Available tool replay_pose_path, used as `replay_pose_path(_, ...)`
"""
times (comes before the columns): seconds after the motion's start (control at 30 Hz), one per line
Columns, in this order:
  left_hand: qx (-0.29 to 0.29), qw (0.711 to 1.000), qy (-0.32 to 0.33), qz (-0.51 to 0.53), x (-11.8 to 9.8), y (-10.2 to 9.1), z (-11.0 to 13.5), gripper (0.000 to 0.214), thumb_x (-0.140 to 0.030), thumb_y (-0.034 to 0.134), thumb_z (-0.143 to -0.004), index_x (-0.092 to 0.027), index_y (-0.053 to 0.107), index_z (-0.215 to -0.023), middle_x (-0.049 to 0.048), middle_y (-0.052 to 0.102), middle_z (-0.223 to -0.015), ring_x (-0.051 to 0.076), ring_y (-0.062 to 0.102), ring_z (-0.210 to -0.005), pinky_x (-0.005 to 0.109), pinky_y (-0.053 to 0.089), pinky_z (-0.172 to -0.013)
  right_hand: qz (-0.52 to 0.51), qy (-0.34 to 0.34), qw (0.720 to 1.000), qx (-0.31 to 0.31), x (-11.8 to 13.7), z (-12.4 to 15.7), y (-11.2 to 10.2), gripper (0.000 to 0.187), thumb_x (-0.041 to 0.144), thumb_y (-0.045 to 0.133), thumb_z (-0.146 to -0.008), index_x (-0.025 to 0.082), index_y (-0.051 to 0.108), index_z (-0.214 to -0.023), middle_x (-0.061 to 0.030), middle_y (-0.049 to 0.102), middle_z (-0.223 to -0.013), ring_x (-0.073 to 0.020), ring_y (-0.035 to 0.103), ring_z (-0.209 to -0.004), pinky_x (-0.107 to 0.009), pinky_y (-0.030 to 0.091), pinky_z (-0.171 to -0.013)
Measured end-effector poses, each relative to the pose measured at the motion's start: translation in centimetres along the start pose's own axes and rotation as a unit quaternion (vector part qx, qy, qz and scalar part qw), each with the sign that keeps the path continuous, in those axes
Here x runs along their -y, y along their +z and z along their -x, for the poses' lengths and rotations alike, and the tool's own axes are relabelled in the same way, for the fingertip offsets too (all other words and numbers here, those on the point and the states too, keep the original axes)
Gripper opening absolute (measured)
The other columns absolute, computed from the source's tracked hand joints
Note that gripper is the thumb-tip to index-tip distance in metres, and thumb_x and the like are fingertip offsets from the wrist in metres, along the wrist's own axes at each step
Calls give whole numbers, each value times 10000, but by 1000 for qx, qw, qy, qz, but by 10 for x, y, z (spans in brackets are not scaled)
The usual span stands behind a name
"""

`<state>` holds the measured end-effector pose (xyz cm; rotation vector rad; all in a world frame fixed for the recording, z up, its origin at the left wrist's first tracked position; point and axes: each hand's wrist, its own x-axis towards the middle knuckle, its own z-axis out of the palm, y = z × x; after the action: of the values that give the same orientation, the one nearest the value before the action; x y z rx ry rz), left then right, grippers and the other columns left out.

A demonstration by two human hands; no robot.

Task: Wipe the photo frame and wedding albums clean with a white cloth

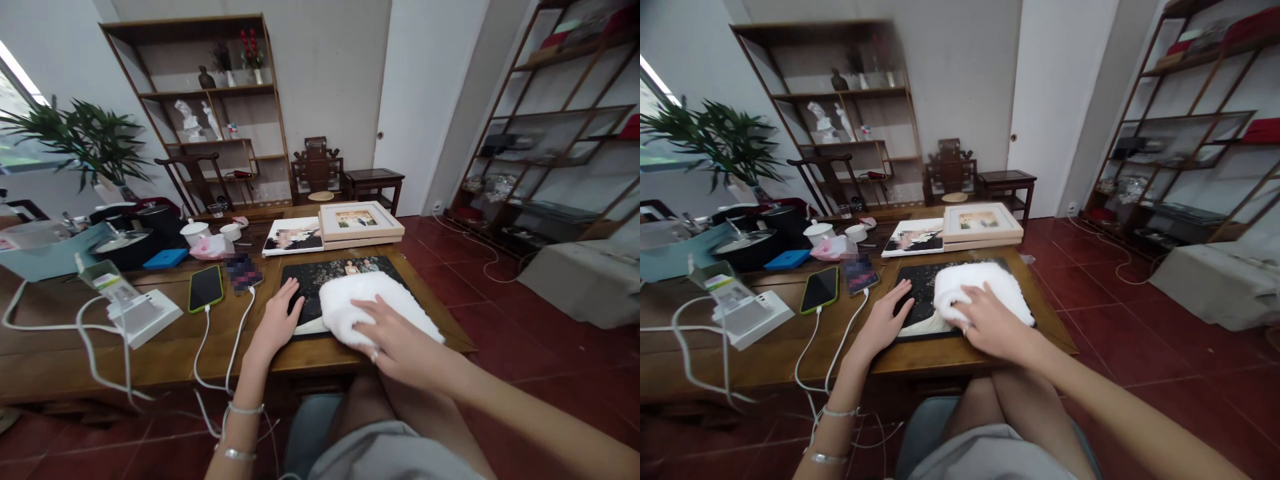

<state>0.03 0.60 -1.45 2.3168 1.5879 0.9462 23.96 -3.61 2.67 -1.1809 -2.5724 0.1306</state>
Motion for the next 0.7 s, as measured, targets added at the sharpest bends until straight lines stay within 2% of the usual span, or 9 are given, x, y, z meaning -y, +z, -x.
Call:
replay_pose_path(0.1,3,1000,-6,3,-1,1,0,431,-319,408,-864,-76,546,-1193,164,493,-1333,225,395,-1287,381,305,-1080,-43,-5,998,42,30,30,-5,247,220,431,-864,187,629,-1007,-139,552,-1234,-281,317,-1290,-549,171,-1053)
replay_pose_path(0.2,4,1000,-6,4,0,1,0,435,-316,405,-865,-70,542,-1198,166,490,-1334,223,389,-1291,384,303,-1081,-52,8,997,48,39,33,-10,259,250,424,-881,211,627,-1036,-117,568,-1215,-277,359,-1262,-529,210,-1046)
replay_pose_path(0.27,2,1000,0,8,0,1,0,425,-312,410,-864,-80,547,-1192,164,494,-1331,224,398,-1285,397,308,-1077,-38,4,999,27,31,19,-9,296,277,388,-907,210,612,-1089,-121,568,-1207,-276,402,-1218,-500,267,-1014)
replay_pose_path(0.37,0,1000,7,11,0,0,1,406,-310,415,-863,-107,552,-1186,152,498,-1330,227,410,-1277,421,318,-1067,6,-7,1000,3,3,-17,-5,331,292,350,-931,181,607,-1108,-134,596,-1128,-275,467,-1116,-443,337,-934)
replay_pose_path(0.53,3,1000,4,3,0,0,0,413,-304,410,-865,-85,551,-1185,166,494,-1330,221,409,-1278,408,321,-1066,46,37,998,0,-41,-75,1,321,298,366,-930,152,606,-1085,-142,617,-1043,-267,523,-984,-384,376,-834)
replay_pose_path(0.6,1,1000,3,4,1,0,0,414,-303,409,-866,-84,550,-1188,166,495,-1329,219,407,-1279,407,321,-1067,45,32,998,-3,-44,-84,3,319,287,358,-933,147,614,-1063,-141,617,-1053,-264,522,-987,-386,369,-844)
replay_pose_path(0.7,-2,1000,5,9,2,1,0,414,-300,408,-867,-80,551,-1187,171,496,-1326,218,411,-1277,406,320,-1067,43,14,999,-8,-27,-74,6,314,296,364,-934,167,618,-1065,-125,610,-1103,-260,503,-1050,-405,340,-901)
